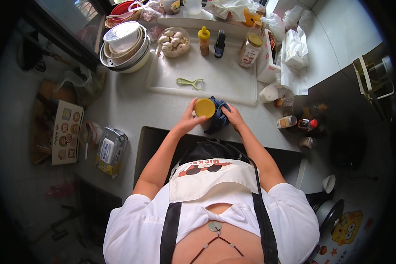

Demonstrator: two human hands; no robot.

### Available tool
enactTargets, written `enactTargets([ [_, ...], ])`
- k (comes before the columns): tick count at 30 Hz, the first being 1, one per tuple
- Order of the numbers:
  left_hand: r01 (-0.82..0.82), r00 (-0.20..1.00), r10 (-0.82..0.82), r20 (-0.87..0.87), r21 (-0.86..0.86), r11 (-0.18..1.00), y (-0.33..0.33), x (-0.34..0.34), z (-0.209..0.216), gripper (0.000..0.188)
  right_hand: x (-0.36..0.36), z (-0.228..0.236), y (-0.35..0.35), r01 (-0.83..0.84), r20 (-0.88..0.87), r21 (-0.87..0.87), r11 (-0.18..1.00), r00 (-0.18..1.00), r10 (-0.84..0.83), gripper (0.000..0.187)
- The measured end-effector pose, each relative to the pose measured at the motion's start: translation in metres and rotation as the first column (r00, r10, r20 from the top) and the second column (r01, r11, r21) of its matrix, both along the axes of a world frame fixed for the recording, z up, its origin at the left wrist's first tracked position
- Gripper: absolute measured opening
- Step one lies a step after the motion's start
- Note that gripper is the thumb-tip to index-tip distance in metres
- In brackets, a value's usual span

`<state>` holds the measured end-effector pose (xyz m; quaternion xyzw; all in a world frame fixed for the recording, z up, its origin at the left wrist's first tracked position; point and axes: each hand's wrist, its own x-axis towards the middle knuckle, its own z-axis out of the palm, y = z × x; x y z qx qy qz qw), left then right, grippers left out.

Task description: The person wipes multiple condiment bottles and food jars with a blue cloth.

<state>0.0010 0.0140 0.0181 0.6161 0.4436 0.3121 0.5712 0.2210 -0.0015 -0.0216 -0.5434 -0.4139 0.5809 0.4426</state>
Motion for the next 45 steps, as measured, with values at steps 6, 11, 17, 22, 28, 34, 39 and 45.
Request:
enactTargets([
  [6, -0.096, 0.984, 0.124, -0.125, 0.212, 0.973, 0.010, 0.010, -0.019, 0.045, -0.008, 0.023, -0.013, -0.202, -0.033, 0.055, 0.978, 0.978, 0.204, 0.052],
  [11, -0.206, 0.976, 0.215, -0.030, 0.190, 0.960, 0.003, 0.022, -0.036, 0.045, -0.017, -0.018, -0.020, -0.314, 0.282, 0.228, 0.922, 0.927, 0.246, 0.066],
  [17, -0.334, 0.934, 0.353, -0.062, 0.205, 0.920, 0.001, 0.027, -0.015, 0.041, -0.007, -0.044, -0.009, -0.500, 0.795, 0.258, 0.827, 0.596, 0.112, 0.069],
  [22, -0.586, 0.803, 0.580, 0.136, 0.001, 0.811, -0.001, 0.036, -0.030, 0.036, -0.026, -0.021, 0.008, -0.426, 0.820, 0.258, 0.867, 0.571, 0.037, 0.057],
  [28, -0.704, 0.677, 0.736, -0.013, -0.305, 0.642, 0.009, 0.039, -0.002, 0.041, -0.030, -0.008, 0.016, -0.276, 0.165, 0.234, 0.932, 0.956, 0.242, 0.049],
  [34, -0.665, 0.747, 0.647, -0.155, -0.205, 0.718, 0.006, 0.036, -0.024, 0.044, -0.037, -0.020, 0.014, -0.319, 0.461, 0.221, 0.922, 0.867, 0.190, 0.051],
  [39, -0.636, 0.766, 0.626, -0.147, -0.032, 0.771, 0.009, 0.033, -0.031, 0.046, -0.046, -0.012, 0.007, -0.326, 0.696, 0.124, 0.937, 0.701, 0.152, 0.050],
  [45, -0.609, 0.789, 0.609, -0.087, 0.028, 0.793, 0.019, 0.017, -0.053, 0.040, -0.038, 0.026, 0.015, -0.235, 0.509, -0.050, 0.971, 0.830, 0.228, 0.050],
])
